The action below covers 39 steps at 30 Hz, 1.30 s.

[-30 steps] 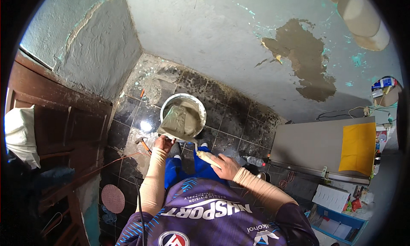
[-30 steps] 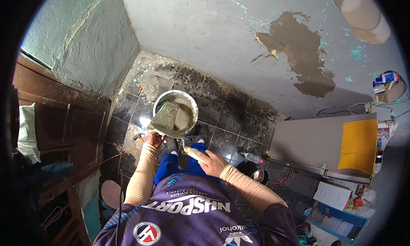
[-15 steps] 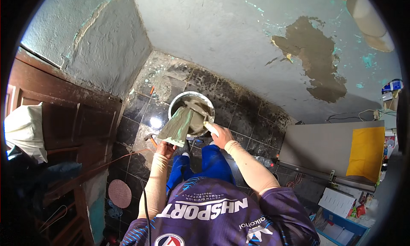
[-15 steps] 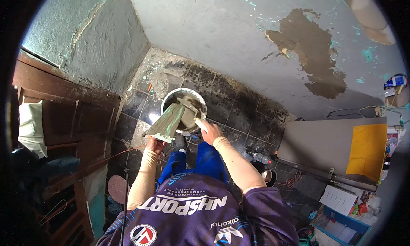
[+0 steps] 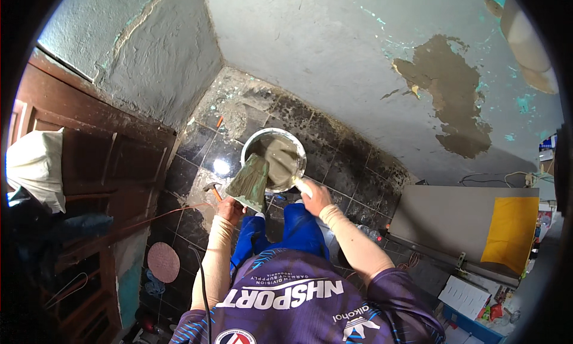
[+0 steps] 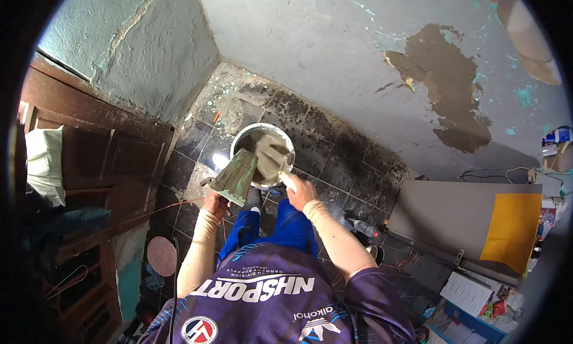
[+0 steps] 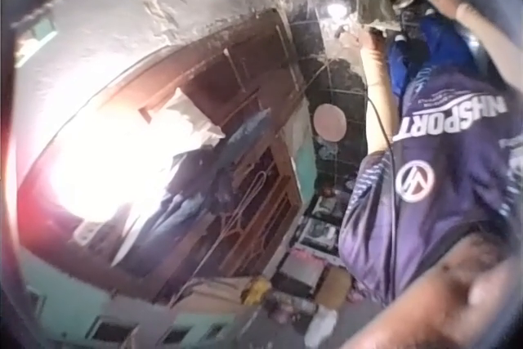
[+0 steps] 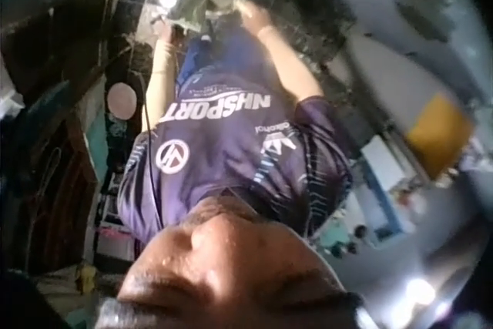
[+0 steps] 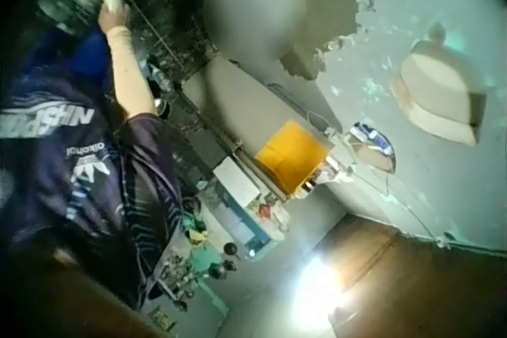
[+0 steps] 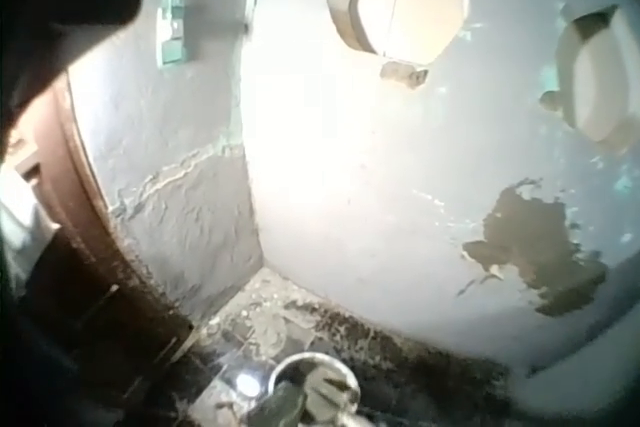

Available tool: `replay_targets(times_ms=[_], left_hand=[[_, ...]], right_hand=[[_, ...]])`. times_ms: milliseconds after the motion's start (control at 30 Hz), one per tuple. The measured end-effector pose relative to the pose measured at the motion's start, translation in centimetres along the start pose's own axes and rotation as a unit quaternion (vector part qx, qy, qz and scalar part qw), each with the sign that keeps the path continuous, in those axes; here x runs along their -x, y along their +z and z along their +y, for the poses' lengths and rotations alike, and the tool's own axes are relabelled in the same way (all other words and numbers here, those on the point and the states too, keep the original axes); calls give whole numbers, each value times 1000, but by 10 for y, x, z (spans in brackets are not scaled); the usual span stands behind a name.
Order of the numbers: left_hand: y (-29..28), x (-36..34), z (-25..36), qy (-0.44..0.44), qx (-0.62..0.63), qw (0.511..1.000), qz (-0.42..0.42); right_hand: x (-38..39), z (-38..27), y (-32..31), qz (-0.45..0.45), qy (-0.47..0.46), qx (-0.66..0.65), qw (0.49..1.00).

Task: The person is applying and smoothing plaster or cement over a damaged area of a wall using a trowel.

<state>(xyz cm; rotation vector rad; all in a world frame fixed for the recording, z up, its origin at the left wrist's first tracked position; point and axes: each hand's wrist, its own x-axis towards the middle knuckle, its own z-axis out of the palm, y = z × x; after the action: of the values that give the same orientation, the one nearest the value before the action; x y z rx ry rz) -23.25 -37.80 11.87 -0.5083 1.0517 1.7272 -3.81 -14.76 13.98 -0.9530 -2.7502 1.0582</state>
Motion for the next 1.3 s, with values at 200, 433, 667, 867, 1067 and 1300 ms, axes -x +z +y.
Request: replay_targets(times_ms=[200,433,667,867,1067,1300], left_hand=[[11,43,18,23,-78,996,34],[2,59,24,29,-111,992,46],[-10,61,35,18,-144,989,38],[-7,59,42,16,-153,988,20],[-6,71,51,12,-160,986,40],[-16,62,50,20,-176,984,2]], right_hand=[[-79,37,16,-65,61,54,995],[-96,41,57,-141,176,-40,973],[-75,44,54,-148,190,-168,956],[-72,19,83,-109,165,-168,966],[-40,7,78,-156,336,-437,820],[4,20,71,-123,342,-613,701]])
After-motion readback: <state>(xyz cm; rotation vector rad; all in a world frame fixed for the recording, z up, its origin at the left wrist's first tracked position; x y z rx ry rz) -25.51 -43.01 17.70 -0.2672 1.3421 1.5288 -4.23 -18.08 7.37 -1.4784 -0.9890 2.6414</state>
